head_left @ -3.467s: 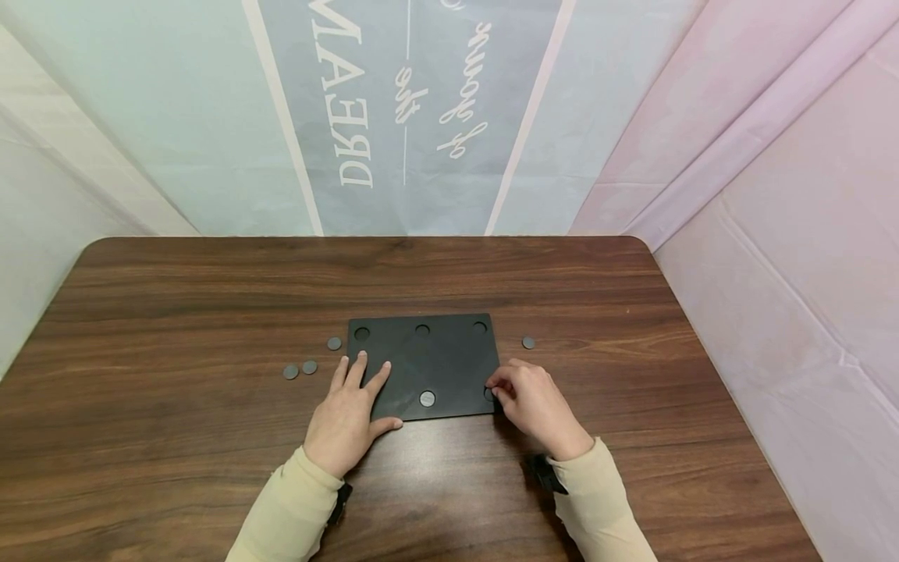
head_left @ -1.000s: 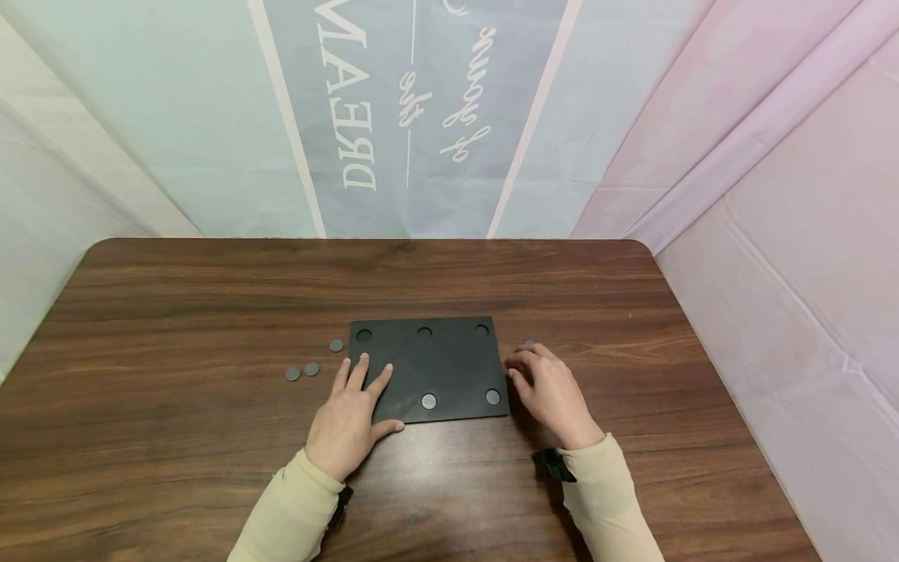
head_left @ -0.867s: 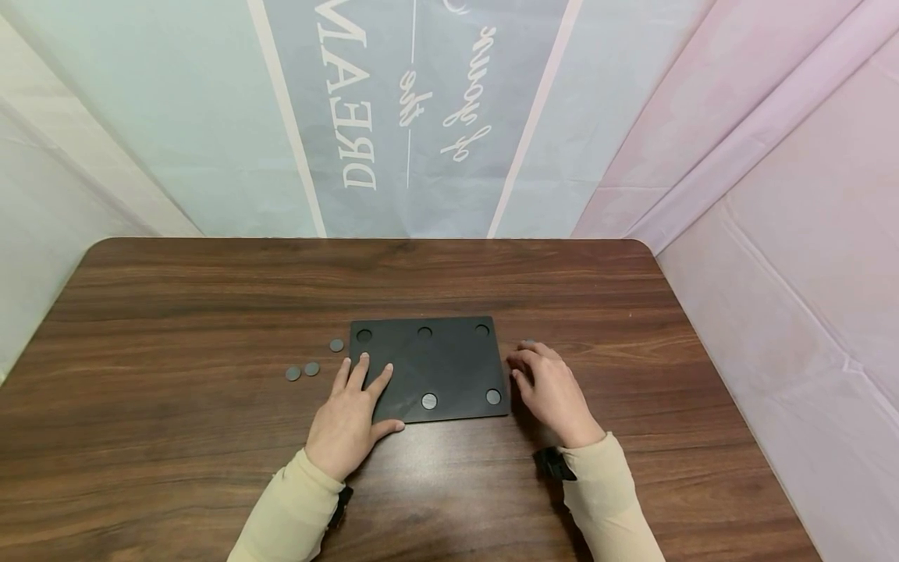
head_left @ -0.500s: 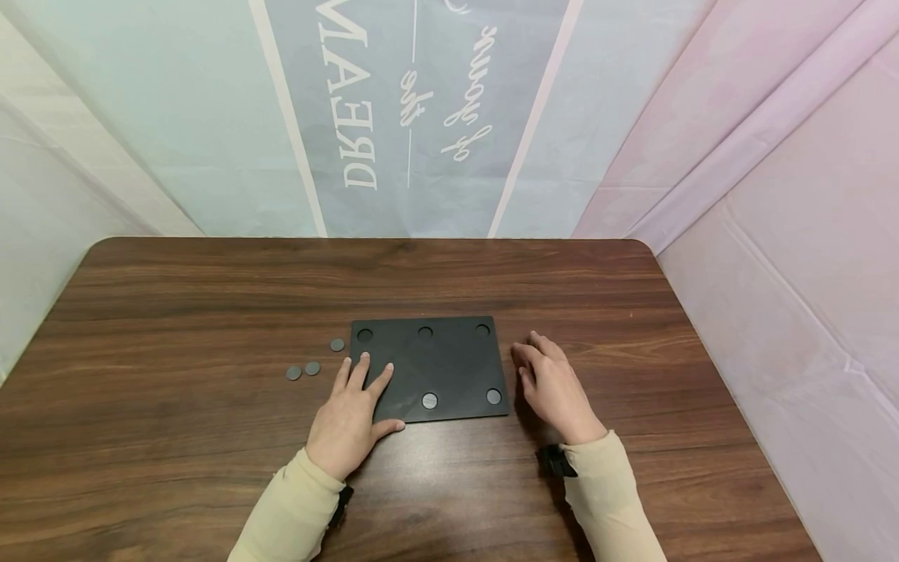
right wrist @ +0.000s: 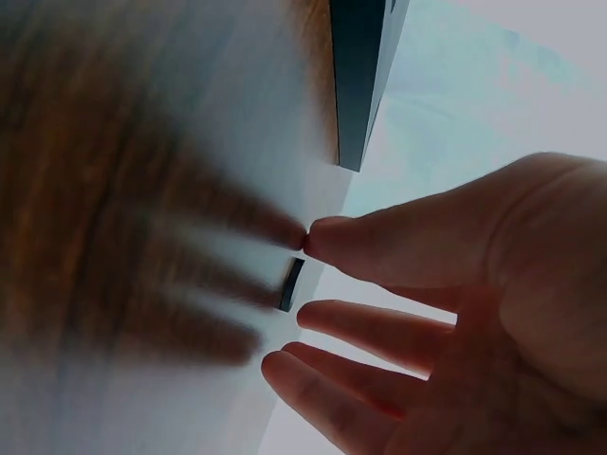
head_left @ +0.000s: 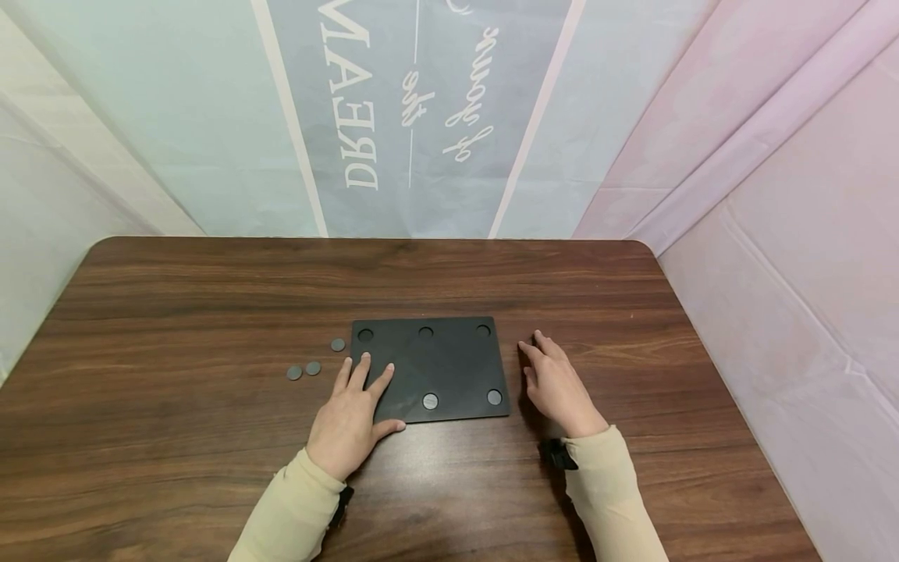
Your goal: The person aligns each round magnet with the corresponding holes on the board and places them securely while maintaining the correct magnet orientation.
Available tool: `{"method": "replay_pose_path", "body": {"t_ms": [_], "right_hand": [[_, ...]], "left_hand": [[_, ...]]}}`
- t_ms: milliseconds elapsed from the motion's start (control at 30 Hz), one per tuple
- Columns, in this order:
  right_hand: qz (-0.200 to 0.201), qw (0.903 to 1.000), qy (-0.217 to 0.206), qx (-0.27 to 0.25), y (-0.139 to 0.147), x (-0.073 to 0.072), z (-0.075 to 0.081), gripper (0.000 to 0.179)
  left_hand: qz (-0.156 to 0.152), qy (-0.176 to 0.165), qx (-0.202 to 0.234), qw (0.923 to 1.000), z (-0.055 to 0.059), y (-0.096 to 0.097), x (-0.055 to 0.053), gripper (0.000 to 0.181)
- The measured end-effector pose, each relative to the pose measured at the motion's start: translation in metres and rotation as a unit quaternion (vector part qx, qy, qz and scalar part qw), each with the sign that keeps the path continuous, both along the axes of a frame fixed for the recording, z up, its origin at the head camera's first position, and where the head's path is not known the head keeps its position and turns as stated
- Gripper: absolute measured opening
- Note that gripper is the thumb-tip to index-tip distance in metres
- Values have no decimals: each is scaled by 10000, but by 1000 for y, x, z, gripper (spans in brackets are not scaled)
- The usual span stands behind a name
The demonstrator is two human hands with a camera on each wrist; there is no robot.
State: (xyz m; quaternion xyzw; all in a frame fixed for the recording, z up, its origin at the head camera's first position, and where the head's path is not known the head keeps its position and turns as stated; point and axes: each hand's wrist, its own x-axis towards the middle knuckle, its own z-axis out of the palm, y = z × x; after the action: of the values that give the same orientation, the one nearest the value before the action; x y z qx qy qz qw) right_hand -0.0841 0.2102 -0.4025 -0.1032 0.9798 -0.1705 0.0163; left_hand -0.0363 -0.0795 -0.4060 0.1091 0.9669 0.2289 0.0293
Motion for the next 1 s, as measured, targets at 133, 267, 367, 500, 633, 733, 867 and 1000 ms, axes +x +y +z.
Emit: {"method": "replay_pose_path", "body": {"t_ms": [133,267,367,500,633,733,867,1000], "right_hand": [[29,10000,-79,1,1,-1,-1,37],[62,9999,-103,-42,2,-2,0,37],[71,9999,-73,-62,2,-2,-1,37],[91,9999,42,-52,0,-3,-1,34],[59,9999,86,-42,0,-4,0,30],[10,10000,71,-38,-1,-5,2,28],[-10,9999,101,-11,-1,-5,3,26],[2,9998,206,20,-1,-6,3,25]], "left_hand": [[6,-35,0,10000,0,0,0,73],[19,-82,-13,10000,0,0,0,73],[23,-102,-17,9999,0,0,0,74],[28,-98,-10,9999,0,0,0,74],[24,-68,-5,10000,-1,0,0,74],[21,-46,10,10000,-1,0,0,73],[9,2,26,10000,-1,0,0,73],[4,38,35,10000,-2,0,0,73]]}}
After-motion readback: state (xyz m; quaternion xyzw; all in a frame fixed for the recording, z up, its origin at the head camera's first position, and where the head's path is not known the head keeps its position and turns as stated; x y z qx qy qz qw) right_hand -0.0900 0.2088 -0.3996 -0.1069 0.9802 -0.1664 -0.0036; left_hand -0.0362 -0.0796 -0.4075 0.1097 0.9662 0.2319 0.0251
